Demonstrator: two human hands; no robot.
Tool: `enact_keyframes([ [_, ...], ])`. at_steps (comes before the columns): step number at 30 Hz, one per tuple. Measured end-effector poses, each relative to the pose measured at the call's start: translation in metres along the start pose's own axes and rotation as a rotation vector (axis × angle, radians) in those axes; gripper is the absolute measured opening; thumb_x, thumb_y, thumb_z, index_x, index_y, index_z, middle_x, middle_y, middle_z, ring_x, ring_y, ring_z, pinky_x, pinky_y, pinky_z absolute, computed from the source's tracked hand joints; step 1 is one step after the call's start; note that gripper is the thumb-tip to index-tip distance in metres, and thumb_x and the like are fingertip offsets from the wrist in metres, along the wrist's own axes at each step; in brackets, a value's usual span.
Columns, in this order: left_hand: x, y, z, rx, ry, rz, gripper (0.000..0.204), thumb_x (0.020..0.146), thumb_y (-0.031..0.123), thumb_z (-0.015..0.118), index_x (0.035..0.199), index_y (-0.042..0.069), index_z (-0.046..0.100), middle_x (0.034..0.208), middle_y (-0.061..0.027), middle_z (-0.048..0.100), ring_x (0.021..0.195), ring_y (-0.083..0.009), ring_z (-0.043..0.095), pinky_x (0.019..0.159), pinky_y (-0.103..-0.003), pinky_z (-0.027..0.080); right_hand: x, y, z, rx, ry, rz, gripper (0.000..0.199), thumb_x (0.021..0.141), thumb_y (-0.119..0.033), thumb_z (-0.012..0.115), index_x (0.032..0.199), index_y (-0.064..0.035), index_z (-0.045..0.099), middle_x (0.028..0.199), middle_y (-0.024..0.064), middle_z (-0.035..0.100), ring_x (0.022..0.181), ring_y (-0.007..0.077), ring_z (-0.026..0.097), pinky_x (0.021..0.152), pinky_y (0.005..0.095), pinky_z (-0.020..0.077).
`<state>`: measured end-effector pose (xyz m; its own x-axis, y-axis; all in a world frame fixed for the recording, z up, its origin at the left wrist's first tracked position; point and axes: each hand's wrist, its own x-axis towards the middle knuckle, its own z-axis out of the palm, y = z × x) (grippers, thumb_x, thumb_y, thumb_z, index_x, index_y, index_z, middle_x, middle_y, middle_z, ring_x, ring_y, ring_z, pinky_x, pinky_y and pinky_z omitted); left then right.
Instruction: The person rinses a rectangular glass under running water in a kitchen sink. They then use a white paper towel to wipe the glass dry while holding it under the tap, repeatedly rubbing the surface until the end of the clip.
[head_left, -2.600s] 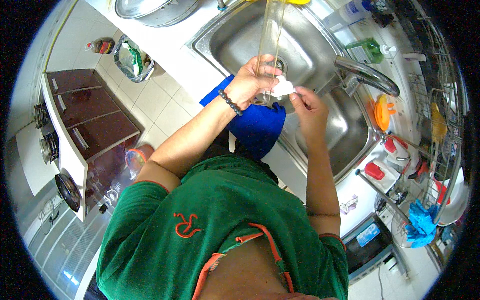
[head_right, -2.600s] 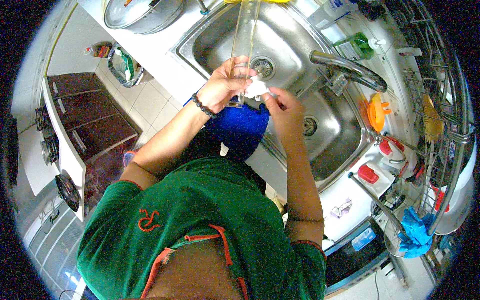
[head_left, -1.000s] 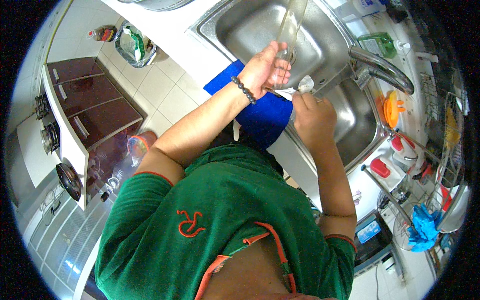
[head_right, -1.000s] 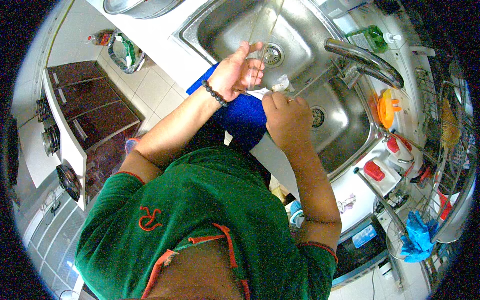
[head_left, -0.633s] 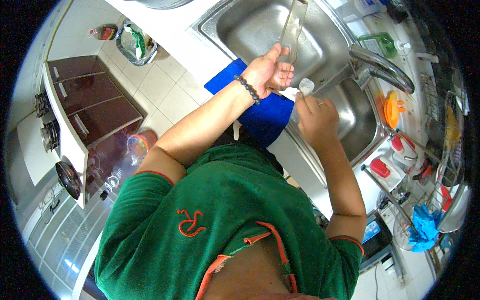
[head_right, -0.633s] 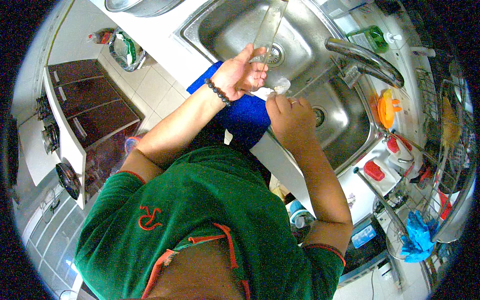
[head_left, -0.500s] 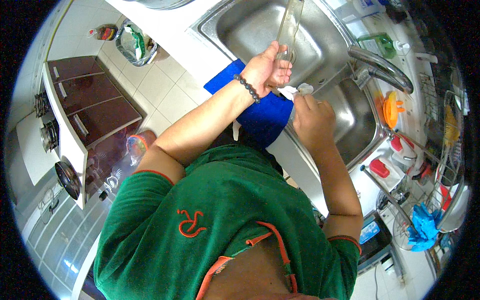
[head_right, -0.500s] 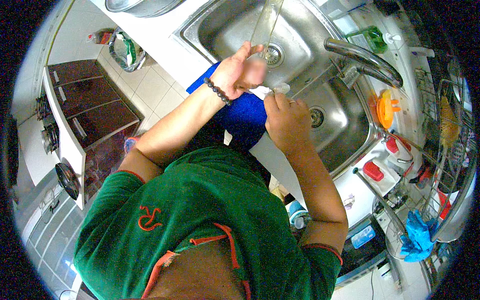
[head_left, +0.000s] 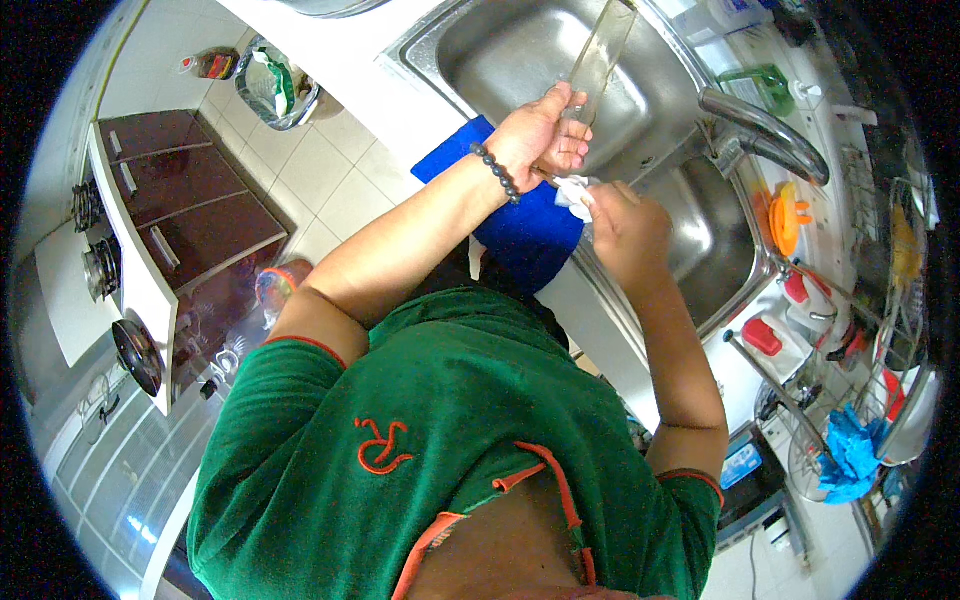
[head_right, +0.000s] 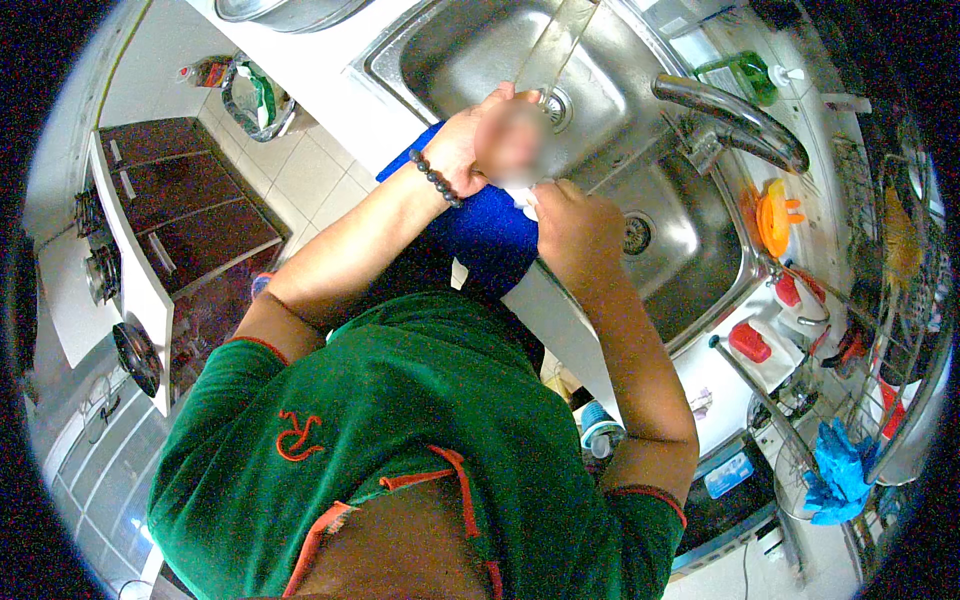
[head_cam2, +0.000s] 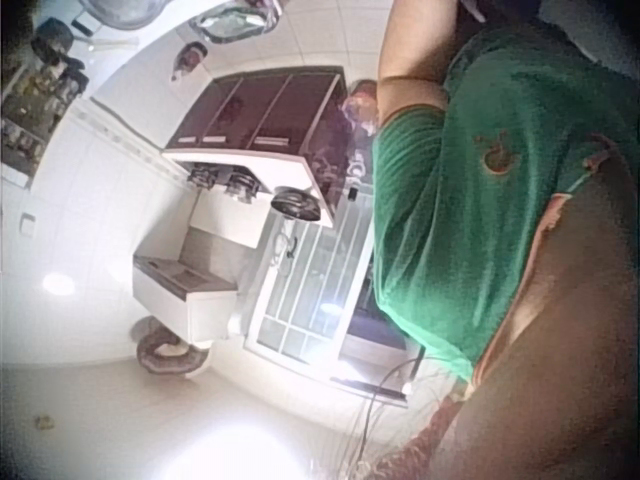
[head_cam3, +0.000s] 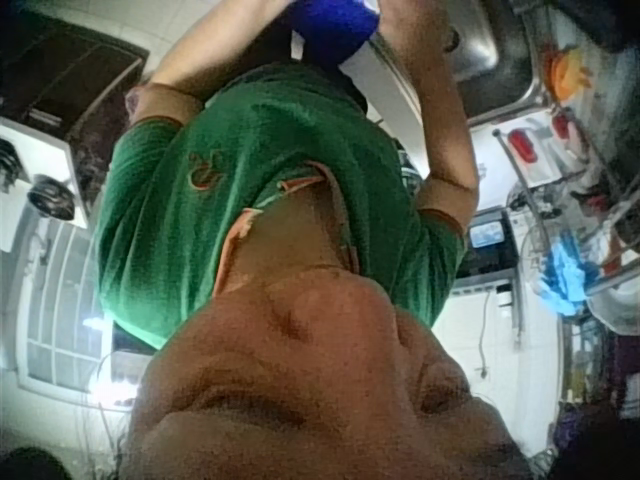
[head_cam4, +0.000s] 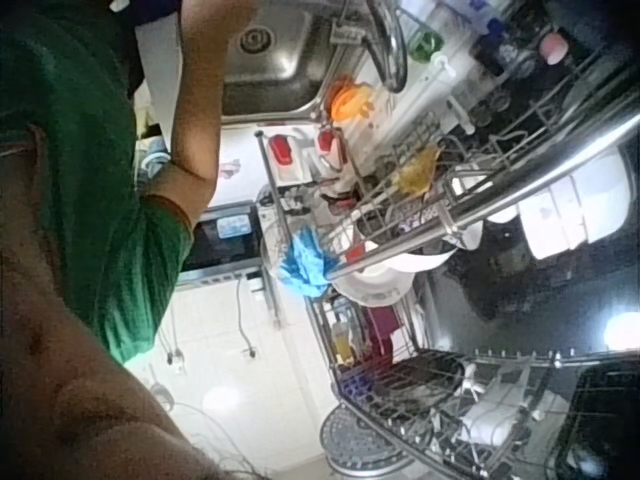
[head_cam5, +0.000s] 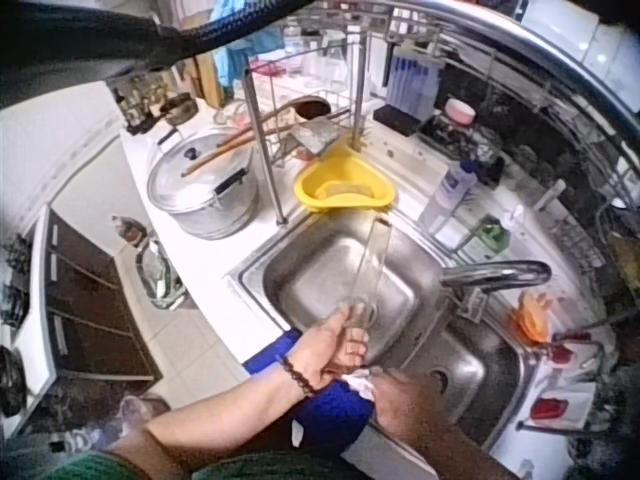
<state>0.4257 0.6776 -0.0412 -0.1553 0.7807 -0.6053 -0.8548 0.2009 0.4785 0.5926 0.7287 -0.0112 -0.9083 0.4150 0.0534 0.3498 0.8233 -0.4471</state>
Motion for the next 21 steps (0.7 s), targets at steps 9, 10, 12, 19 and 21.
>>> enact_keyframes([
  [9, 0.007, -0.008, -0.006, -0.037, 0.015, 0.012, 0.043, 0.094, 0.044, 0.037, 0.117, 0.008, 0.041, 0.078, -0.0073, 0.052, 0.064, -0.0152, 0.051, 0.054, -0.026, 0.048, 0.0, 0.003, 0.011, 0.367, -0.001, 0.165, 0.01, 0.074, -0.012, 0.056, 0.083, -0.0065, 0.058, 0.07, 0.0132, 0.057, 0.059, 0.0331, 0.056, 0.056, 0.0425, 0.0442],
  [10, 0.005, -0.007, -0.003, -0.013, 0.016, 0.045, 0.044, 0.094, 0.044, 0.038, 0.118, 0.008, 0.041, 0.077, -0.0069, 0.052, 0.063, -0.0148, 0.051, 0.054, -0.026, 0.048, 0.0, 0.001, 0.009, 0.226, 0.001, 0.127, 0.01, 0.075, -0.012, 0.056, 0.082, -0.0059, 0.058, 0.07, 0.0142, 0.057, 0.06, 0.0335, 0.056, 0.056, 0.0425, 0.0439],
  [12, 0.01, -0.006, -0.007, -0.004, 0.028, 0.086, 0.046, 0.093, 0.044, 0.039, 0.12, 0.007, 0.041, 0.076, -0.0064, 0.052, 0.063, -0.0143, 0.051, 0.054, -0.025, 0.047, 0.002, -0.006, 0.003, -0.054, 0.006, 0.049, 0.009, 0.076, -0.012, 0.057, 0.081, -0.0046, 0.059, 0.071, 0.0163, 0.057, 0.062, 0.0343, 0.057, 0.057, 0.0425, 0.0434],
  [19, -0.003, -0.007, -0.003, 0.104, -0.098, 0.14, 0.046, 0.095, 0.043, 0.036, 0.123, 0.006, 0.038, 0.075, -0.0065, 0.055, 0.059, -0.0128, 0.053, 0.053, -0.024, 0.047, 0.01, 0.03, 0.016, 1.049, -0.438, 0.469, 0.011, 0.081, -0.014, 0.06, 0.074, -0.0057, 0.062, 0.053, -0.004, 0.044, 0.048, 0.0055, 0.038, 0.045, 0.0235, 0.0282],
  [21, -0.006, -0.006, -0.002, 0.041, -0.101, 0.119, 0.046, 0.095, 0.043, 0.036, 0.123, 0.006, 0.039, 0.075, -0.0064, 0.055, 0.059, -0.0127, 0.054, 0.054, -0.024, 0.047, 0.013, 0.03, 0.01, 1.108, -0.5, 0.506, 0.014, 0.082, -0.015, 0.059, 0.072, -0.0053, 0.061, 0.055, -0.0064, 0.044, 0.049, 0.0034, 0.035, 0.046, 0.0199, 0.0246],
])
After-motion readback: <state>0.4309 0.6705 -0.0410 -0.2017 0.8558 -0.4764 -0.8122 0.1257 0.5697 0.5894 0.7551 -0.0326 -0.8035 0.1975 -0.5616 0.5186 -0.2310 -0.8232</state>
